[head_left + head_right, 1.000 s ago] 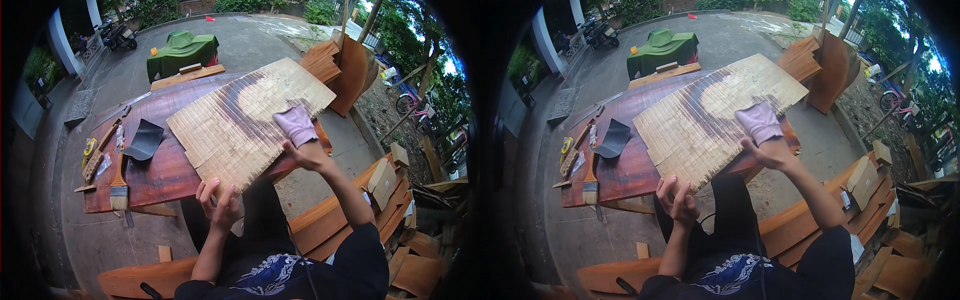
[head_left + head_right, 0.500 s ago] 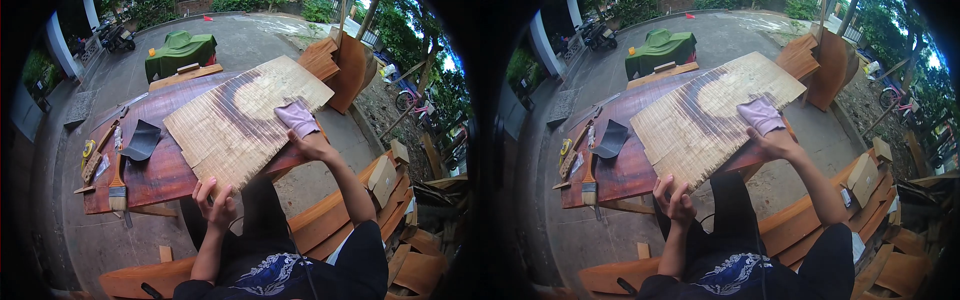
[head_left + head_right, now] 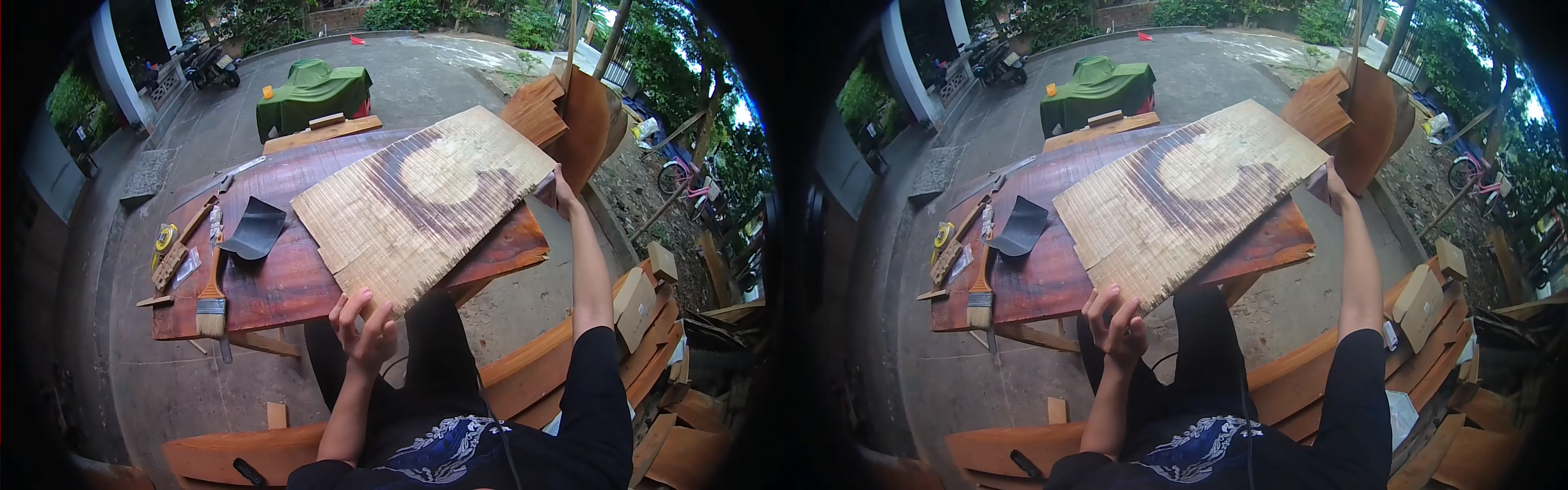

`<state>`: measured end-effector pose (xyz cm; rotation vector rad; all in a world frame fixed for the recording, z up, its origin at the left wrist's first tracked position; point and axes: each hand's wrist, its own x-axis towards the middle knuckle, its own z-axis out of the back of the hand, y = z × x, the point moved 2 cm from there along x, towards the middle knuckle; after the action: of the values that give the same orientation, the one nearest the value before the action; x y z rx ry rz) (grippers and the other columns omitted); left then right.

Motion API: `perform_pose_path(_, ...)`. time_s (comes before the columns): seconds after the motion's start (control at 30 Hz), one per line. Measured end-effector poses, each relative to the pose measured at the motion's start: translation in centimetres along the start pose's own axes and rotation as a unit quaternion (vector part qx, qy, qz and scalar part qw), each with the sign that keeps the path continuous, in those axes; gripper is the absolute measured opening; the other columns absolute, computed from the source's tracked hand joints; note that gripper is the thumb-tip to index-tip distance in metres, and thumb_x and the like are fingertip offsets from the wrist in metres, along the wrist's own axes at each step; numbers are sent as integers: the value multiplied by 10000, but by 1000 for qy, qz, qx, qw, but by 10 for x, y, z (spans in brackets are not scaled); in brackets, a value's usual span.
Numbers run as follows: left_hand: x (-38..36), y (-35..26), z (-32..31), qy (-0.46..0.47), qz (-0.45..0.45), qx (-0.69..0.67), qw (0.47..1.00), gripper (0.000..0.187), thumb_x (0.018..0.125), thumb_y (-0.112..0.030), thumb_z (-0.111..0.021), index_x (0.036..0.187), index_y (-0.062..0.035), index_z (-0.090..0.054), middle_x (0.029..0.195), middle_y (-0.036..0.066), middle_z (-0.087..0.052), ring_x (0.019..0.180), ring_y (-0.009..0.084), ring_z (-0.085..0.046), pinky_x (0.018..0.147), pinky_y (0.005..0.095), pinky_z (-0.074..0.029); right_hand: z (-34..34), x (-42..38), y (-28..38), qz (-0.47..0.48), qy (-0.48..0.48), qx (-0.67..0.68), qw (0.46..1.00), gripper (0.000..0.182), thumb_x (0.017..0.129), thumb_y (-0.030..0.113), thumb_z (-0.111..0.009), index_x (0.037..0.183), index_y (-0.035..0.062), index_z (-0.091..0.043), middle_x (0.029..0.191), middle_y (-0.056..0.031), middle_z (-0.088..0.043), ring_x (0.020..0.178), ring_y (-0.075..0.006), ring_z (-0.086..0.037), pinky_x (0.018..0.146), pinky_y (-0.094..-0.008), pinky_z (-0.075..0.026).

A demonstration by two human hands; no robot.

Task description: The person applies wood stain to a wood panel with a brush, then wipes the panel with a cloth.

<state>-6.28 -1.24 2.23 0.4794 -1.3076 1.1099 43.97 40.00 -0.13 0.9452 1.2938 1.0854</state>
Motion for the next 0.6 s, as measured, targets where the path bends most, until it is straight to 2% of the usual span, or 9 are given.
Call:
perform_pose_path(0.1, 0, 2, 2, 10, -11, 1, 1000, 242, 1057, -359, -648, 1145, -150, -735, 1257, 125, -653, 1166, 286, -660, 1074, 475, -484, -38, -31, 22, 69, 3, 62, 996, 820, 1095, 741, -340, 1568, 88, -491, 1451, -92, -662, 1283, -232, -648, 1074, -429, -521)
perform_pose_path(0.2, 3, 2, 5, 21, -20, 0, 1000, 267, 1032, -381, -702, 1173, -155, -719, 1270, 120, -648, 1167, 283, -665, 1080, 474, -483, -53, -42, 33, 94, -51, 13, 994, 683, 1113, 603, -508, 1509, 48, -542, 1387, -93, -697, 1259, -216, -655, 1047, -423, -529)
perform_pose_path(0.3, 6, 2, 8, 31, -34, 0, 999, 323, 991, -393, -773, 1202, -157, -706, 1280, 105, -651, 1193, 281, -670, 1095, 475, -478, -50, -20, 18, 182, -90, 69, 977, 524, 1096, 439, -636, 1401, 13, -631, 1323, -90, -730, 1227, -201, -675, 1017, -418, -537)
perform_pose_path(0.37, 1, 8, 10, 52, -45, 3, 998, 364, 964, -395, -808, 1216, -155, -699, 1284, 92, -661, 1222, 284, -671, 1107, 479, -474, -48, -23, 15, 159, -83, 105, 978, 457, 1081, 389, -669, 1341, 12, -675, 1292, -82, -743, 1199, -198, -689, 1016, -407, -531)
perform_pose_path(0.47, 4, 14, 19, 87, -74, 11, 993, 388, 1001, -423, -758, 1209, -104, -685, 1230, 116, -703, 1209, 344, -680, 1072, 531, -495, -50, -39, 17, 170, -76, 138, 973, 384, 1065, 346, -700, 1272, 23, -714, 1238, -70, -760, 1141, -190, -706, 1019, -389, -518)
perform_pose_path(0.57, 13, 15, 27, 65, -61, -8, 996, 392, 1016, -415, -740, 1225, -92, -666, 1221, 118, -710, 1211, 344, -684, 1060, 532, -495, -45, -64, 21, 198, -115, 120, 966, 357, 1046, 333, -726, 1227, 25, -723, 1205, -61, -759, 1096, -177, -699, 1023, -365, -500)
perform_pose_path(0.6, 17, 16, 31, 56, -53, -11, 997, 388, 1017, -430, -732, 1239, -127, -636, 1246, 72, -713, 1213, 296, -694, 1097, 518, -486, -43, -74, 23, 204, -136, 107, 964, 353, 1040, 331, -735, 1214, 24, -723, 1198, -58, -756, 1085, -173, -693, 1025, -356, -493)
